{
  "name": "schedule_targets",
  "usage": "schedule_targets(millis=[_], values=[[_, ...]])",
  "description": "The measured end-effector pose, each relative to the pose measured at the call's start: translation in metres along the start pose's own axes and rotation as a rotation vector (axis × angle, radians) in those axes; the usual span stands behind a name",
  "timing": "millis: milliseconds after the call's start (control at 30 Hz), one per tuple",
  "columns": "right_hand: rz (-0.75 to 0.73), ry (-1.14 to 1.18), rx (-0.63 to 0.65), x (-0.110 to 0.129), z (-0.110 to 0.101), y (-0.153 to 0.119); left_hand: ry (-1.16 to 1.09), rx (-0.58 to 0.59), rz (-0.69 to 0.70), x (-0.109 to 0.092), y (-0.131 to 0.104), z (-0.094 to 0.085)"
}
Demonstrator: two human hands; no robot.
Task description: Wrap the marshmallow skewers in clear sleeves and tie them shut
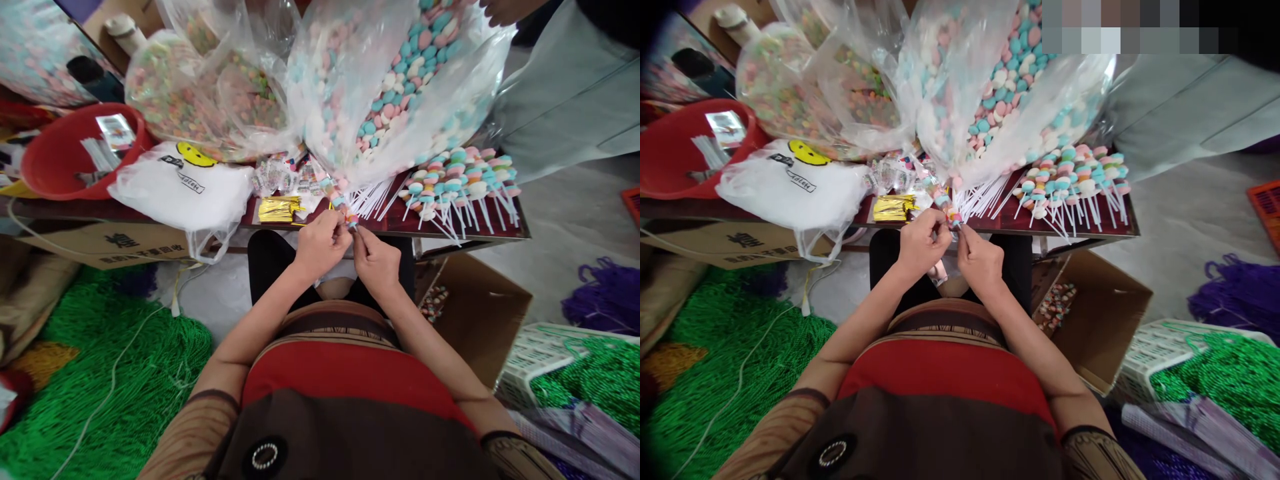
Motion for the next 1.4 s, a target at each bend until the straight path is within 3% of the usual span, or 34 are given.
schedule_targets(millis=[133, 300, 400, 600, 767, 967, 1033, 1200, 1300, 1400], values=[[0.025, 0.011, 0.020, -0.001, 0.006, 0.007, -0.026, -0.001, -0.028, 0.000, 0.000, -0.003], [0.130, 0.316, 0.022, -0.004, 0.010, 0.006, -0.326, 0.125, -0.321, 0.022, 0.007, -0.006], [0.168, 0.336, -0.022, -0.005, 0.003, 0.002, -0.473, 0.186, -0.419, 0.026, 0.008, -0.003], [0.066, 0.193, -0.067, 0.005, -0.006, -0.003, -0.508, 0.219, -0.426, 0.023, 0.008, 0.003], [-0.013, 0.142, 0.015, 0.001, 0.008, -0.006, -0.397, 0.208, -0.347, 0.017, 0.008, 0.004], [0.033, 0.201, 0.105, -0.008, 0.024, -0.007, -0.236, 0.153, -0.200, 0.004, 0.004, -0.001], [0.077, 0.326, 0.087, -0.008, 0.023, -0.008, -0.351, 0.212, -0.272, 0.013, 0.002, 0.004], [0.125, 0.561, 0.086, -0.003, 0.021, -0.012, -0.930, 0.292, -0.565, 0.041, 0.004, 0.017], [0.154, 0.606, 0.147, -0.001, 0.025, -0.013, -1.097, 0.346, -0.572, 0.033, 0.012, 0.020], [0.287, 0.752, 0.151, -0.004, 0.029, -0.012, -1.043, 0.254, -0.508, 0.025, 0.018, 0.009]])
Point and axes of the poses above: each hand's wrist, its own y-axis towards the middle knuckle, its own z-axis out of the palm, x = y × z, the point moved 9 cm from there along y, towards the middle knuckle, and after that the axes turned 12 degrees about -z, right-handed, at the moved point
